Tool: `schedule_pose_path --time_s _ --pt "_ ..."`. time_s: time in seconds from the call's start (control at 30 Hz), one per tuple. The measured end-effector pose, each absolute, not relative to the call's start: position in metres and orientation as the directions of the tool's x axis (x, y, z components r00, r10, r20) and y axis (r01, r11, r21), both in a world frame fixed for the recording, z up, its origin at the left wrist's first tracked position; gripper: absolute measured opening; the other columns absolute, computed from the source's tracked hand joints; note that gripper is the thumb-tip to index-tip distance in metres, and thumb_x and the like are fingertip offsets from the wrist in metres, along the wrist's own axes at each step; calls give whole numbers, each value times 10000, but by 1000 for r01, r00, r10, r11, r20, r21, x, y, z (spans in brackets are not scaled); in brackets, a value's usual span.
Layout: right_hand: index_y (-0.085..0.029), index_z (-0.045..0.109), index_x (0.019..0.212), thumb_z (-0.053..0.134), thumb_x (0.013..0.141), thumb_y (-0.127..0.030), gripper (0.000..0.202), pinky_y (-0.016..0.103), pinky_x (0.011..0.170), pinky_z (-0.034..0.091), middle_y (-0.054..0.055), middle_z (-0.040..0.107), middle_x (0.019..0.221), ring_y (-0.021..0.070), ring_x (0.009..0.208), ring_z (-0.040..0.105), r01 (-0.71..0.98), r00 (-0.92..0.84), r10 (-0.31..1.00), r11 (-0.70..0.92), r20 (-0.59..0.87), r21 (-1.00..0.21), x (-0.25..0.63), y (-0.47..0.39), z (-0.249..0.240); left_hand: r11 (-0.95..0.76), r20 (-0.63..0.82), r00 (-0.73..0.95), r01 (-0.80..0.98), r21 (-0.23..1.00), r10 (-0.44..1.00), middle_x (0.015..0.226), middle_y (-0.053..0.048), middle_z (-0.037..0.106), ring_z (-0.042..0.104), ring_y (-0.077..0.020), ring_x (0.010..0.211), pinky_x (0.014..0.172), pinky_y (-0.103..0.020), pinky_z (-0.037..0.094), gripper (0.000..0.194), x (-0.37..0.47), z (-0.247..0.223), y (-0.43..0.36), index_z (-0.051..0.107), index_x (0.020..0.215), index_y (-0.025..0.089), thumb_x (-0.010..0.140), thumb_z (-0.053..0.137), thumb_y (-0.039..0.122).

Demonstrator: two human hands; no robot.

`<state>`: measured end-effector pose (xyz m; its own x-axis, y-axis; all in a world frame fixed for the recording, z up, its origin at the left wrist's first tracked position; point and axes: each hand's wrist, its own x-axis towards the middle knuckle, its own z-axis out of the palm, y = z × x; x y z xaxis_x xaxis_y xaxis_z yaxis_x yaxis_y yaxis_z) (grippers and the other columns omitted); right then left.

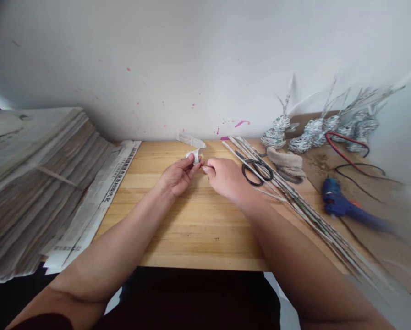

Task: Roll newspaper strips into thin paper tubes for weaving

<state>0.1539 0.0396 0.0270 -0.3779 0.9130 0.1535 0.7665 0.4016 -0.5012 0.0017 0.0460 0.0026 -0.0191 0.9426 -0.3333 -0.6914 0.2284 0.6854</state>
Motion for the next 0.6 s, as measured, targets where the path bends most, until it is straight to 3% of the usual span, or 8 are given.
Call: schedule_pose_path --time_s 0.17,0.33,0.47,0.6 --pt "-183 667 766 426 961 -245 316 283 636 372 48 707 759 160 669 609 768 -400 916 355 34 -533 154 41 26 233 -354 -36 -689 686 935 808 -108 710 710 -143 756 795 -230 589 134 3 3 46 671 783 52 885 592 91" --pt "-186 649 834 676 818 -294 112 268 622 357 37 707 813 166 714 601 750 -363 913 403 183 -525 154 42 19 253 -381 -40 -683 685 924 797 -102 711 699 -129 728 784 -222 585 119 5 5 45 671 795 58 882 595 87" --pt "-190 614 717 595 880 -293 195 273 580 309 15 646 672 143 610 537 783 -339 923 384 181 -490 153 41 22 249 -373 -41 -677 693 927 780 -98 706 696 -129 724 798 -235 585 131 6 6 43 665 769 57 878 595 77" --pt "-185 618 702 508 924 -272 263 274 592 335 23 659 683 140 610 556 760 -378 923 351 66 -547 154 41 27 240 -367 -48 -676 696 929 794 -100 703 694 -131 729 824 -256 585 125 5 6 43 671 769 55 872 604 77"
